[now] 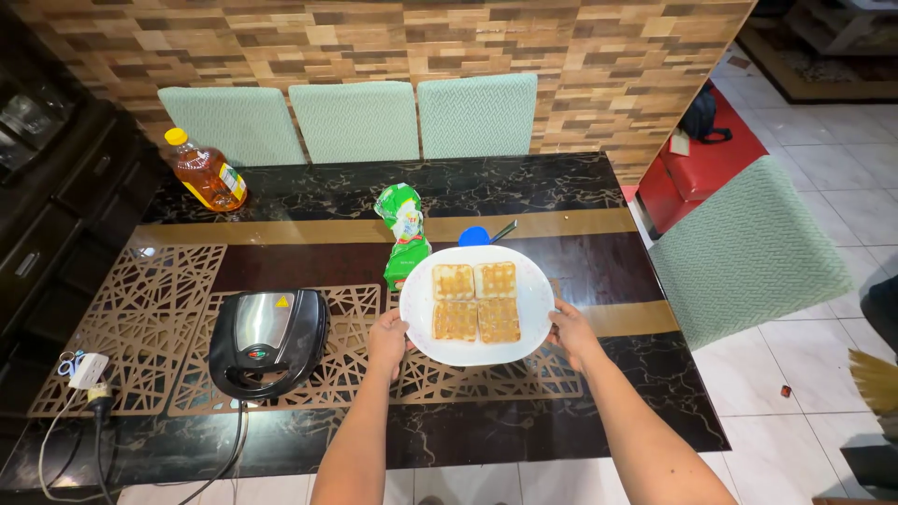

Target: The person spreads peanut butter from a jar onto waffle pieces on a plate using a knife, then closes the jar lid. They unplug the sandwich press, reposition it, and carry the plate of waffles across the table.

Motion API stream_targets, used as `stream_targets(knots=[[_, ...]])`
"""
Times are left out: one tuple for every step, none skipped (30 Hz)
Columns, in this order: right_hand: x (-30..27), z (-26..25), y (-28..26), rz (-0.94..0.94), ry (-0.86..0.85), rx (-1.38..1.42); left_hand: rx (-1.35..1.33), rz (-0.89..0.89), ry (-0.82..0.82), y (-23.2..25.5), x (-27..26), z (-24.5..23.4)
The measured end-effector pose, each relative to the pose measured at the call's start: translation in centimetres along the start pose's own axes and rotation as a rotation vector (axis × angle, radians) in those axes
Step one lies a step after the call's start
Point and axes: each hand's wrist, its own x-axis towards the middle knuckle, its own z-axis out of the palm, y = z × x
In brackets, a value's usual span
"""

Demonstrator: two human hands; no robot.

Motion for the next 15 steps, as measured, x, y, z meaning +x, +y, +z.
stream_targets(knots=[[-0.3, 0.0, 0.0, 0.0, -0.001, 0.0, 0.0, 0.005, -0.002, 0.0, -0.3, 0.0], [-0.3, 0.0, -0.2, -0.005, -0.002, 0.0, 0.0, 0.014, -0.006, 0.2, -0.3, 0.0], [-0.4, 0.0, -0.4, -0.01, -0.002, 0.001, 0.0, 0.024, -0.01, 0.4, -0.3, 0.1], [-0.6, 0.0, -0.5, -0.01, -0.008, 0.013, -0.001, 0.028, -0.014, 0.5, -0.4, 0.1], [-0.7, 0.0, -0.6, -0.011, -0.013, 0.024, -0.002, 0.032, -0.018, 0.6, -0.6, 0.1], [-0.8, -0.1, -0.8, -0.015, -0.017, 0.036, -0.003, 0.038, -0.024, 0.8, -0.6, 0.2], [-0.9, -0.1, -0.9, -0.016, -0.01, 0.042, 0.009, 0.036, -0.023, 1.0, -0.6, 0.2], [-1.0, -0.1, -1.1, -0.017, -0.006, 0.047, 0.019, 0.035, -0.019, 1.3, -0.6, 0.2], [-1.1, 0.0, -1.3, -0.018, -0.003, 0.051, 0.03, 0.034, -0.015, 1.6, -0.7, 0.2], [-1.2, 0.0, -1.5, -0.021, -0.002, 0.047, 0.03, 0.035, -0.013, 1.8, -0.8, 0.3], [-1.3, 0.1, -1.6, -0.024, -0.002, 0.043, 0.031, 0.035, -0.012, 2.0, -0.9, 0.3], [-1.3, 0.1, -1.9, -0.028, -0.003, 0.039, 0.03, 0.038, -0.009, 2.3, -0.9, 0.4], [-1.2, 0.1, -2.3, -0.035, -0.001, 0.038, 0.021, 0.047, -0.02, 2.7, -0.9, 0.5], [-1.2, 0.1, -2.4, -0.035, 0.0, 0.036, 0.013, 0.049, -0.028, 2.8, -1.0, 0.6], [-1.3, 0.0, -2.4, -0.034, 0.002, 0.033, 0.005, 0.05, -0.036, 2.8, -1.2, 0.6]])
